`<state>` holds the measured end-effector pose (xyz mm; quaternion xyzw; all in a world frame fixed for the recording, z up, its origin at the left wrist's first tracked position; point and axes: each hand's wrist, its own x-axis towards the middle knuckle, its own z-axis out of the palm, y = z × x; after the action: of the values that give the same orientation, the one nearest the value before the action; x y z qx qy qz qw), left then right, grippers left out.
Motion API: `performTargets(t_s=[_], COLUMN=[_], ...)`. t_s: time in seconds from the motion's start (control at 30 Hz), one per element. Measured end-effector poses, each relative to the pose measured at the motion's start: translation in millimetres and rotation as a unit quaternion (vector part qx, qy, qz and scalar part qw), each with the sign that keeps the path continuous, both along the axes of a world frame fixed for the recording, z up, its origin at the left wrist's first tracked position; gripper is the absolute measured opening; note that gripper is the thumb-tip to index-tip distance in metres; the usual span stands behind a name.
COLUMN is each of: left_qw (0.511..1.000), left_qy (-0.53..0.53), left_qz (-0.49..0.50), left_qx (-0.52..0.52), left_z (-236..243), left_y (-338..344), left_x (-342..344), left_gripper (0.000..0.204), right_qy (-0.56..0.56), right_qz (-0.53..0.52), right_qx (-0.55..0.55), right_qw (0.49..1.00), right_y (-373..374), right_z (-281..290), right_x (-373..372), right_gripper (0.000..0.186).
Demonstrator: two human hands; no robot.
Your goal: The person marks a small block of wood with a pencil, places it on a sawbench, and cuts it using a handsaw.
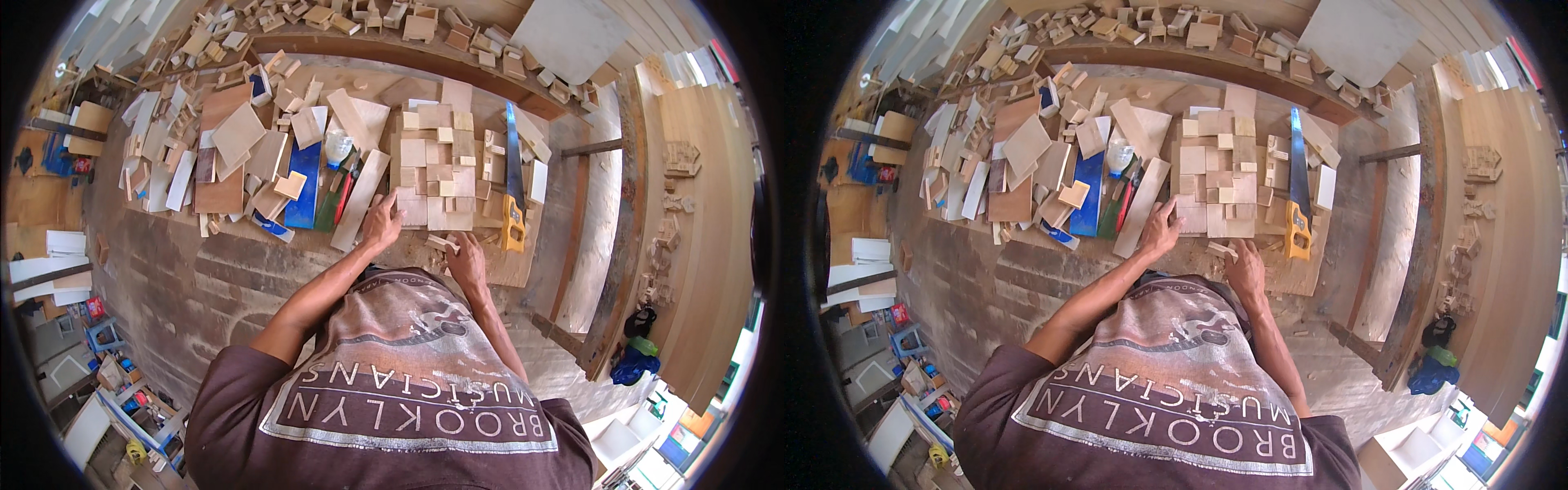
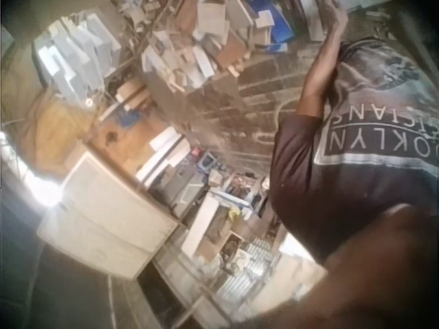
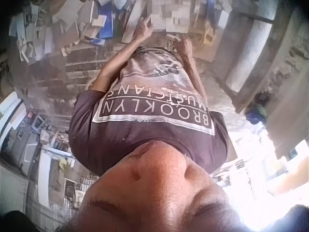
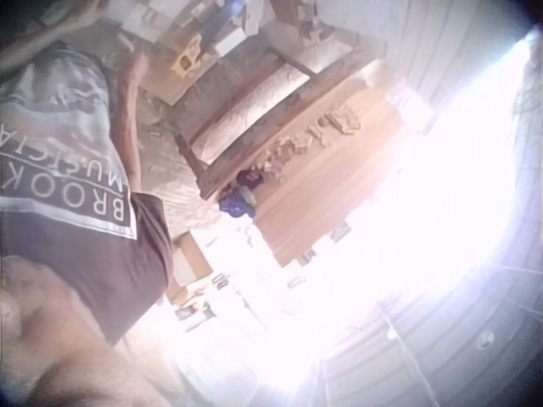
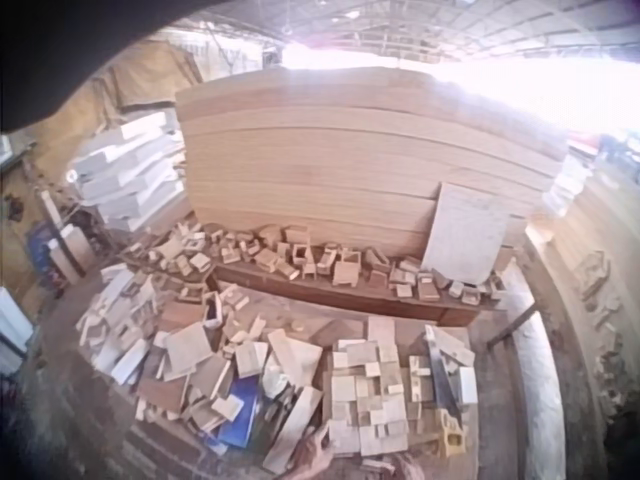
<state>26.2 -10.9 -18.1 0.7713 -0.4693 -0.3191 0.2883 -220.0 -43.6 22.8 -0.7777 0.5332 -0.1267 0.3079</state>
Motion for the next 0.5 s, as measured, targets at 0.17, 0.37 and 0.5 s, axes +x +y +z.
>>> performTargets(t_s=[0.17, 0.37, 0.5], left_qw=[0.999, 0.999, 0.999], left_qy=[-0.013, -0.015, 0.000], left_qz=[-0.022, -0.039, -0.050], left_qx=[-0.026, -0.032, 0.007], left_z=[-7, -19, -11], left_y=[1, 2, 1], left_x=[2, 7, 8], left_gripper=[0.064, 0.063, 0.066], right_qy=[-0.002, -0.005, 0.017], right_qz=[0.067, 0.139, 0.148], right_qx=[0.038, 0.009, 0.004], right_qw=[0.997, 0.990, 0.989], right_y=[-14, -20, -24], right_z=[0, -5, -7], right_x=[27, 50, 55], right_gripper=[0.042, 0.047, 0.046])
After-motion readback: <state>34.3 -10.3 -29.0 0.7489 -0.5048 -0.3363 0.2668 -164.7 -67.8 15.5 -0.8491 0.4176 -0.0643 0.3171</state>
